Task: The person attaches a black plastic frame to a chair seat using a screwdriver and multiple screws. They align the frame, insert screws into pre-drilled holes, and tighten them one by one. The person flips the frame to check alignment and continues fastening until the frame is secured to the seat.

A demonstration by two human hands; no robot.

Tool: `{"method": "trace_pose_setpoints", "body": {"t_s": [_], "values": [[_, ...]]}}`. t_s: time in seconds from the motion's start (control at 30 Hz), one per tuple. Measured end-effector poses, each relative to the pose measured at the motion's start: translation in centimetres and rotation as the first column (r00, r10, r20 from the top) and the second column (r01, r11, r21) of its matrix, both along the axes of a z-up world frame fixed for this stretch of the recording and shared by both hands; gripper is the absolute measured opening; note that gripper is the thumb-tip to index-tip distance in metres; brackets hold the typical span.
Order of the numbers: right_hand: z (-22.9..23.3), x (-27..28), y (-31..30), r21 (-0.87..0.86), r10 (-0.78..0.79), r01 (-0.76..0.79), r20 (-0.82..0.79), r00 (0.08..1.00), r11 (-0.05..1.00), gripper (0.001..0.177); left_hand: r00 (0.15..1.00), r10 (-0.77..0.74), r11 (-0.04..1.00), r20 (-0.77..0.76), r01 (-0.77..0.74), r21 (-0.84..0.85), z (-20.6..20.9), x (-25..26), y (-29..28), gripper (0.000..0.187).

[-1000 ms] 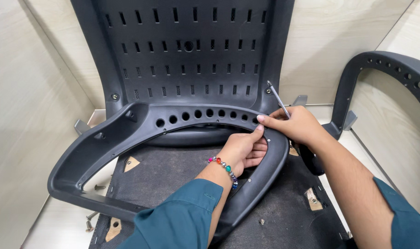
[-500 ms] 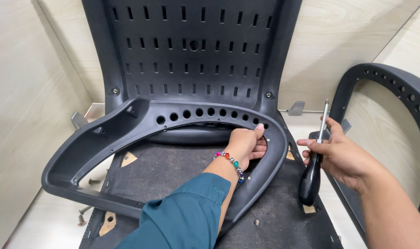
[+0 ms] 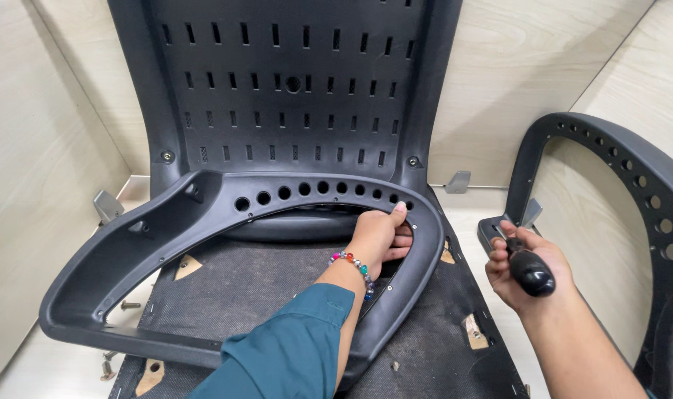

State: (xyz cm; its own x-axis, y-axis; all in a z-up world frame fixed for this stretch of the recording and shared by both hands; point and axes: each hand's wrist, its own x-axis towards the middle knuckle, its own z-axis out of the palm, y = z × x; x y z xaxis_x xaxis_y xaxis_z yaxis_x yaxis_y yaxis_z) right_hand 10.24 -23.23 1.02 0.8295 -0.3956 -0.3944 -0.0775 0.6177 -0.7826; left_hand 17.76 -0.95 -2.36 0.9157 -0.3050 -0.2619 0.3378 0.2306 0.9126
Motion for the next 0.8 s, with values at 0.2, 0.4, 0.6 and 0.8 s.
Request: {"method": "trace_pose_setpoints", "body": {"t_s": [0.2,0.4,0.6,0.8], "values": [[1.7,-0.9,0.9,-0.231,0.123,-0.13,-0.045,0.991,0.964,0.053,0.885,0.096,0.768,0.456,-0.358,0.532,0.5,-2.1,-1.3,0.062],[-1.1,0.1,-1.5,-0.35,0.277,-0.299,-0.112,0.954,0.888,0.034,0.905,0.035,0.763,0.424,-0.298,0.573,0.8,-2.2,-0.6,0.065],[-5.5,-1.5,-2.9,-0.44,0.237,-0.314,-0.221,0.946,0.842,0.04,0.962,0.06,0.949,0.268,-0.139,0.283,-1.7,-0.3,-1.6,0.063],[-6.1,-2.7,-2.2,-0.662,0.411,-0.521,-0.334,0.848,0.538,0.068,0.989,-0.045,0.998,0.141,0.04,0.043,-3.7,1.4,-1.7,0.059]]}}
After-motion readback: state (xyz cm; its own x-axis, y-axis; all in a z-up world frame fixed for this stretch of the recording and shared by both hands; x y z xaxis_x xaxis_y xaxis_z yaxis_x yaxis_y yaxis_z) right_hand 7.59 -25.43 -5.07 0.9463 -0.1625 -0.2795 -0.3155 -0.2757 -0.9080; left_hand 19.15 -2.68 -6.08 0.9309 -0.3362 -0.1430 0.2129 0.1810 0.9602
